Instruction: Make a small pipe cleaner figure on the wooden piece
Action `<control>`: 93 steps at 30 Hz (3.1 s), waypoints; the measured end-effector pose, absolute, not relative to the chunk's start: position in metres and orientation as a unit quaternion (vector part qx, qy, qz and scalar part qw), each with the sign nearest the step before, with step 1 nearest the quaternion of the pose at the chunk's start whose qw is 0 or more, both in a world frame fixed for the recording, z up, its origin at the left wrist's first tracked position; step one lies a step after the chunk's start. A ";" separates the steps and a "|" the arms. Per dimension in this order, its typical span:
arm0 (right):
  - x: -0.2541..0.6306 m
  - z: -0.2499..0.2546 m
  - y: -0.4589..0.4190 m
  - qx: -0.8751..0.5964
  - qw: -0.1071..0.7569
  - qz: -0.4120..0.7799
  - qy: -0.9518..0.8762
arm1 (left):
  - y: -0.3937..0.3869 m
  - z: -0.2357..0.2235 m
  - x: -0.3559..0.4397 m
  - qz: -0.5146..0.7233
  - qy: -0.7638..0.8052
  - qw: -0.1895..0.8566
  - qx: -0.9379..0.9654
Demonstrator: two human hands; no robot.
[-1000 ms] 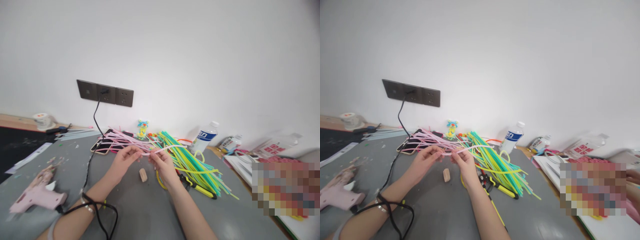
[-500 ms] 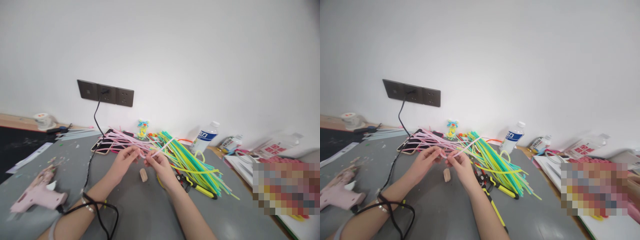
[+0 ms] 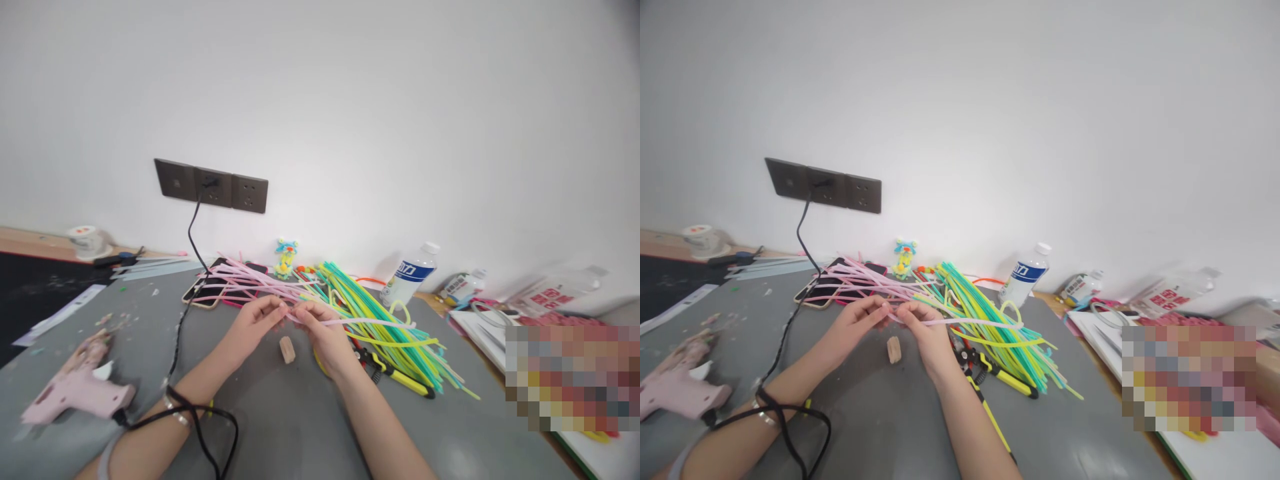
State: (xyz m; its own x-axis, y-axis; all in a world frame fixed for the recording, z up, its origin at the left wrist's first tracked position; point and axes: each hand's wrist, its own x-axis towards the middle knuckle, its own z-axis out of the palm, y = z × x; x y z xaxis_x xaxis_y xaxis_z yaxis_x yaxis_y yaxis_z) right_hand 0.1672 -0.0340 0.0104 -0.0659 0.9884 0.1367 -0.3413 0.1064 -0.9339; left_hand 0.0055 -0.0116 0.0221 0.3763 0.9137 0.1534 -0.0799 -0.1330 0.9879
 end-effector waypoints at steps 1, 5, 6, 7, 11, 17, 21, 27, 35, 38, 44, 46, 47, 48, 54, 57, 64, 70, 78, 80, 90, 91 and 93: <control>0.167 0.010 -0.034 -0.358 0.583 0.569 -0.457 | -0.011 0.022 0.006 0.444 0.341 0.563 0.607; 0.168 0.008 -0.034 -0.363 0.579 0.573 -0.451 | -0.013 0.024 0.006 0.453 0.331 0.574 0.597; 0.169 0.008 -0.034 -0.362 0.579 0.573 -0.452 | -0.013 0.024 0.006 0.455 0.327 0.577 0.595; 0.169 0.008 -0.034 -0.361 0.580 0.572 -0.454 | -0.013 0.025 0.007 0.456 0.323 0.579 0.594; 0.168 0.009 -0.033 -0.359 0.585 0.571 -0.450 | -0.014 0.026 0.008 0.458 0.318 0.590 0.583; 0.169 0.014 -0.033 -0.367 0.604 0.576 -0.410 | -0.013 0.026 0.007 0.459 0.344 0.612 0.544; 0.171 0.017 -0.031 -0.361 0.636 0.593 -0.336 | -0.010 0.024 0.004 0.503 0.357 0.645 0.450; 0.179 0.017 -0.025 -0.381 0.683 0.586 -0.213 | 0.005 0.017 -0.004 0.631 0.372 0.621 0.280; 0.181 0.015 -0.025 -0.417 0.663 0.582 -0.219 | 0.011 0.011 -0.012 0.561 0.450 0.428 0.547; 0.178 0.016 -0.026 -0.415 0.662 0.577 -0.239 | 0.010 0.002 -0.015 0.409 0.481 0.227 0.741; 0.174 0.018 -0.028 -0.426 0.648 0.580 -0.248 | 0.008 -0.010 -0.018 0.269 0.519 0.138 0.799; 0.174 0.017 -0.028 -0.424 0.654 0.575 -0.248 | 0.006 -0.004 -0.016 0.290 0.500 0.154 0.801; 0.175 0.017 -0.028 -0.421 0.662 0.567 -0.251 | 0.004 0.001 -0.015 0.323 0.489 0.159 0.794; 0.175 0.017 -0.028 -0.419 0.671 0.554 -0.260 | 0.001 0.006 -0.014 0.367 0.472 0.160 0.785; 0.173 0.017 -0.032 -0.433 0.634 0.474 -0.430 | -0.016 0.028 -0.010 0.608 0.351 0.238 0.671; 0.166 0.017 -0.037 -0.399 0.559 0.509 -0.518 | -0.021 0.029 -0.007 0.637 0.310 0.383 0.593; 0.158 0.007 -0.042 -0.391 0.476 0.487 -0.619 | -0.024 0.029 -0.001 0.584 0.270 0.569 0.511; 0.164 0.016 -0.037 -0.409 0.627 0.439 -0.496 | -0.012 0.024 -0.002 0.585 0.379 0.424 0.578; 0.176 0.024 -0.031 -0.321 0.754 0.500 -0.279 | -0.008 0.020 0.000 0.489 0.421 0.418 0.640; 0.178 0.025 -0.031 -0.317 0.758 0.503 -0.267 | -0.010 0.020 0.001 0.492 0.410 0.438 0.631; 0.163 0.017 -0.035 -0.347 0.652 0.555 -0.382 | -0.011 0.018 0.002 0.502 0.385 0.438 0.638; 0.163 0.015 -0.035 -0.347 0.649 0.560 -0.381 | -0.012 0.019 0.003 0.499 0.377 0.449 0.639; 0.164 0.014 -0.035 -0.347 0.654 0.560 -0.371 | -0.014 0.020 0.004 0.497 0.356 0.489 0.622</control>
State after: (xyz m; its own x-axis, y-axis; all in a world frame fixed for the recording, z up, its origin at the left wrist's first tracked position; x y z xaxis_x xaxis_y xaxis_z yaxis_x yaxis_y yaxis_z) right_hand 0.1635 -0.0346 0.0137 0.0972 0.9906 0.0962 -0.4758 0.1312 -0.8697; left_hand 0.0038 -0.0137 0.0203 0.2525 0.9287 0.2715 -0.0432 -0.2695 0.9620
